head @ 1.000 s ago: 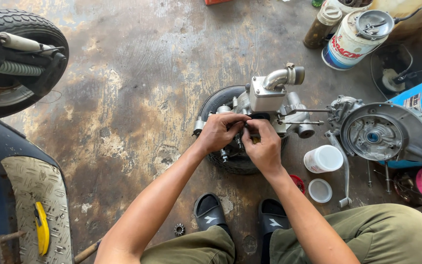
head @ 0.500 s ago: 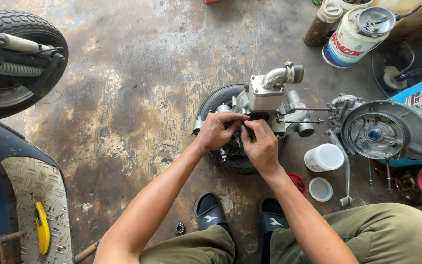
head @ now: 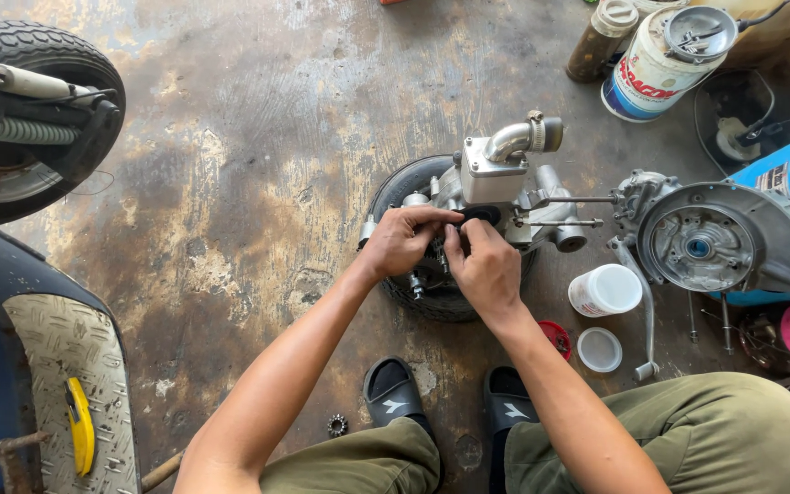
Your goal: The person sits on the workshop floor assembling a small motorcycle engine. They pick bolts from a red container, thread them by hand into the engine crankcase, and use a wrench to tighten fasteners, steadying the engine with the other hand.
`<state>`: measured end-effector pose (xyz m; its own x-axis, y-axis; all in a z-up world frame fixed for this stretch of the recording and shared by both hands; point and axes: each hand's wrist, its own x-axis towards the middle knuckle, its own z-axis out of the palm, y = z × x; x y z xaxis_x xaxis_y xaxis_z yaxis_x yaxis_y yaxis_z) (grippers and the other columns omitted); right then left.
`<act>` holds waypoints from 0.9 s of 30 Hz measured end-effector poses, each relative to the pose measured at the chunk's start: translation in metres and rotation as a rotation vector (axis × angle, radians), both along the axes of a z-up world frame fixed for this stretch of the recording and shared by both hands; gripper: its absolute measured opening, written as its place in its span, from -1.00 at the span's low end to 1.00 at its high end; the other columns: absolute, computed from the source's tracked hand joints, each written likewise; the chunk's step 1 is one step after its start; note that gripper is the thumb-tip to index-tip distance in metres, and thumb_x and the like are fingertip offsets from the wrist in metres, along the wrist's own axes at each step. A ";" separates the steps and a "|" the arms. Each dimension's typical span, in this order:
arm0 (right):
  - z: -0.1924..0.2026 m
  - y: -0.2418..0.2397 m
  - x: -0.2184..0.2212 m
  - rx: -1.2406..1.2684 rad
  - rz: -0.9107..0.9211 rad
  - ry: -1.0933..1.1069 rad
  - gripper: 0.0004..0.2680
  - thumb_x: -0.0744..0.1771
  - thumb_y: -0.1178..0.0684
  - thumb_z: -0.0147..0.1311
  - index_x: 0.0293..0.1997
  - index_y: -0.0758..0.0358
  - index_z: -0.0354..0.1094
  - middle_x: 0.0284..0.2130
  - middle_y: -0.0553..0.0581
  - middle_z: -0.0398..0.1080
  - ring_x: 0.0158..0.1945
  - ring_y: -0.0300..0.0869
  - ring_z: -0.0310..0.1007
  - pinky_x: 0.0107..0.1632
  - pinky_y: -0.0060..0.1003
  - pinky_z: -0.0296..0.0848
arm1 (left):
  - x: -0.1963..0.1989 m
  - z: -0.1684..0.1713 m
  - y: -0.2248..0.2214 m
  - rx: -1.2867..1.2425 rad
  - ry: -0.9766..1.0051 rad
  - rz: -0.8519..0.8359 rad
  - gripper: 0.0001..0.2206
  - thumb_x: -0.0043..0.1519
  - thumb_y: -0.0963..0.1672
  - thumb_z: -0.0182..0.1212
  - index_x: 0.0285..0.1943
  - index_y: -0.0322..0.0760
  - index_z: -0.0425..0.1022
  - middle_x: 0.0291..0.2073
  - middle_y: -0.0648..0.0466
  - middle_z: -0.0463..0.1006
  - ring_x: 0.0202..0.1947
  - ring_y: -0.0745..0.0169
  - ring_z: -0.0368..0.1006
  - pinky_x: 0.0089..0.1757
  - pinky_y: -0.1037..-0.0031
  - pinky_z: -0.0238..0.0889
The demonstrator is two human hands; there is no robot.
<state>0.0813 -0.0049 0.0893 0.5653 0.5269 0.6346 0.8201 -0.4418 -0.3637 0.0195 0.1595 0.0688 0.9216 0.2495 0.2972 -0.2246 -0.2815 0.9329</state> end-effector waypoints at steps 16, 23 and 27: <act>-0.004 -0.001 -0.004 -0.047 -0.069 0.221 -0.82 0.39 -0.10 0.08 -0.34 0.10 0.35 -0.60 0.12 0.40 -0.47 0.11 0.54 -0.48 -0.01 0.45 | -0.003 0.008 -0.001 -0.036 0.024 -0.009 -0.64 0.26 -0.30 0.01 -0.01 -0.08 0.71 -0.25 0.04 0.70 -0.11 0.10 0.62 -0.01 0.25 0.41; -0.007 -0.002 -0.008 -0.112 -0.079 0.326 -0.84 0.31 -0.11 0.12 -0.32 0.10 0.32 -0.59 0.13 0.44 -0.47 0.14 0.56 -0.42 0.07 0.49 | 0.000 0.005 -0.003 -0.083 0.009 -0.030 -0.64 0.27 -0.31 -0.01 -0.01 -0.12 0.70 -0.30 0.03 0.69 -0.20 0.16 0.62 -0.05 0.29 0.45; -0.018 -0.007 -0.006 -0.199 -0.102 0.334 -0.81 0.24 -0.11 0.17 -0.43 0.10 0.25 -0.68 0.15 0.38 -0.52 0.21 0.53 -0.47 0.09 0.46 | 0.002 0.003 -0.003 -0.130 -0.007 -0.038 -0.65 0.28 -0.33 -0.03 -0.03 -0.20 0.70 -0.32 0.01 0.68 -0.25 0.23 0.64 -0.09 0.34 0.48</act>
<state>0.0758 -0.0117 0.0713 0.7790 0.5518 0.2978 0.6195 -0.6036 -0.5020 0.0217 0.1562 0.0714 0.9294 0.2509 0.2707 -0.2391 -0.1493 0.9594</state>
